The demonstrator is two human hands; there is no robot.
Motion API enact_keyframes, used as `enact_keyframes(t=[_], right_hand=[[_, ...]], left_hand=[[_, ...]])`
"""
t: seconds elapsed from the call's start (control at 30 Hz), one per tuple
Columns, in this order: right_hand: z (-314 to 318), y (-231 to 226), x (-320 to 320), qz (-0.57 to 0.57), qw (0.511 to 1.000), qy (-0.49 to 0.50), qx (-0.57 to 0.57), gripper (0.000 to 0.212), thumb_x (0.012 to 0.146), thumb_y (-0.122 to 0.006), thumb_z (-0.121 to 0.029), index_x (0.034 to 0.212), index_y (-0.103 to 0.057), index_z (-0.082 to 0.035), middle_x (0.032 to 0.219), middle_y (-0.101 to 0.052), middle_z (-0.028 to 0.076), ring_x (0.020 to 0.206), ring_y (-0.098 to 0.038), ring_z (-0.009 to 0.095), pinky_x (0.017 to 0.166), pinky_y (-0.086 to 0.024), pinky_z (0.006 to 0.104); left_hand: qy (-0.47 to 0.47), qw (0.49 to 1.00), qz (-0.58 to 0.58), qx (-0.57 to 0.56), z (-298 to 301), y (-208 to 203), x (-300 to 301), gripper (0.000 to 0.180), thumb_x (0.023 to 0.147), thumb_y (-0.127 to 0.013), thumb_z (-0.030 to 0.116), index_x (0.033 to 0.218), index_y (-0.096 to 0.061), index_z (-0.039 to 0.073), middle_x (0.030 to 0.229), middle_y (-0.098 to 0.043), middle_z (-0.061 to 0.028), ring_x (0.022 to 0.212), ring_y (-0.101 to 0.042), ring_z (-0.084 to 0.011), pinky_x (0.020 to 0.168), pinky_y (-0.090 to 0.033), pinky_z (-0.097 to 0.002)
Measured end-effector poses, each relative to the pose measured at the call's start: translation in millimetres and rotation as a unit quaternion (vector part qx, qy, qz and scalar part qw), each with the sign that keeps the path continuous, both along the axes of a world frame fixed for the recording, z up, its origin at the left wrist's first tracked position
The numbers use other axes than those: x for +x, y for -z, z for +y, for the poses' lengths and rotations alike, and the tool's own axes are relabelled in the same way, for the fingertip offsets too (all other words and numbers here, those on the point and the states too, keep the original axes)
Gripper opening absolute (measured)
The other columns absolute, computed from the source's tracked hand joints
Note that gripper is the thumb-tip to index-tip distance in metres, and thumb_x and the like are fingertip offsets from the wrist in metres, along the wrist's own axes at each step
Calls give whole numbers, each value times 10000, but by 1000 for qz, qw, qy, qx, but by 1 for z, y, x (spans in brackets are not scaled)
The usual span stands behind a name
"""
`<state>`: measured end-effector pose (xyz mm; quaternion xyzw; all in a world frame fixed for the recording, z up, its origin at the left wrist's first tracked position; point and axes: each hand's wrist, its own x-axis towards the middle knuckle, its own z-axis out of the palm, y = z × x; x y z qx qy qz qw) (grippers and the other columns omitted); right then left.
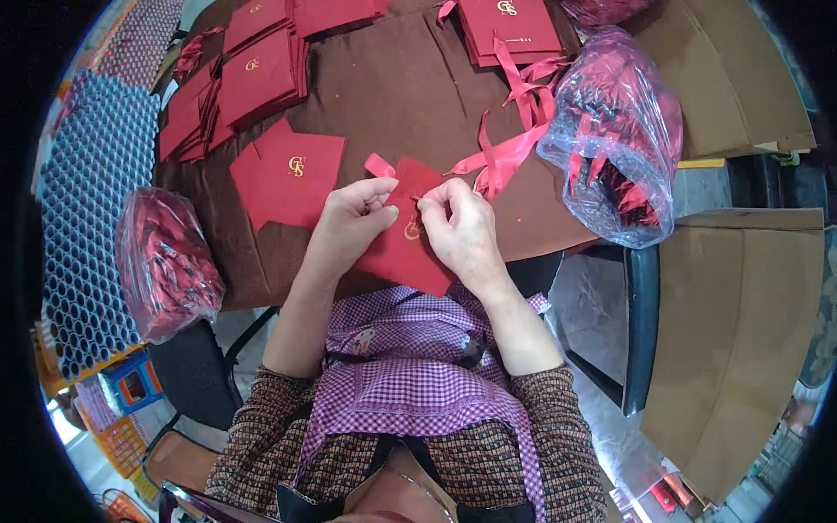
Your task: The person assembles red gift boxes and ties decorative pink ribbons onto them by hand.
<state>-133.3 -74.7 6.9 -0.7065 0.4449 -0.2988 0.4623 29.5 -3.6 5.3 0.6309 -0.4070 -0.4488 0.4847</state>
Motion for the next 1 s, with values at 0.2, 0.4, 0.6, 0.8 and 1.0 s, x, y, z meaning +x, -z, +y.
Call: enact_keyframes(t=[0.2, 0.4, 0.6, 0.8, 1.0], right_hand=[[0, -2, -6, 42, 992, -3, -115, 94, 806, -679, -65, 809, -612, 2, 730, -650, 95, 665, -609, 182, 627, -490, 326], [2, -4, -6, 62, 976, -31, -205, 90, 777, -685, -50, 774, -603, -13, 739, -652, 115, 699, -580, 279, 672, -466, 396], [6, -1, -3, 69, 937, -31, -341, 150, 739, -703, -17, 771, -560, -45, 726, -607, 97, 706, -570, 278, 710, -415, 395], [9, 2, -3, 118, 912, -64, -388, 126, 771, -666, -54, 777, -541, -60, 729, -546, 92, 700, -546, 267, 720, -377, 407], [-9, -20, -22, 87, 967, -158, -181, 116, 819, -650, -72, 924, -607, -49, 840, -657, 98, 788, -601, 299, 796, -424, 383]], left_hand=[[29, 1000, 5, 4, -6, -3, 1, 379, 797, -660, -19, 1169, -607, -73, 763, -517, 44, 696, -473, -43, 627, -426, -214], [54, 998, 11, 5, -7, -6, -1, 364, 793, -658, -36, 1154, -623, -56, 786, -519, 57, 709, -470, -37, 635, -414, -207], [59, 998, 1, 7, -6, -8, -6, 361, 789, -657, -54, 1148, -638, -31, 798, -512, 72, 731, -468, -25, 644, -405, -203], [79, 997, -19, 8, -7, -5, -12, 330, 802, -634, -60, 1131, -640, -35, 792, -504, 70, 731, -454, -30, 641, -395, -206], [124, 992, -14, 17, -6, -8, -5, 262, 875, -574, -14, 1128, -630, -55, 840, -570, 34, 785, -506, -53, 691, -427, -220]])
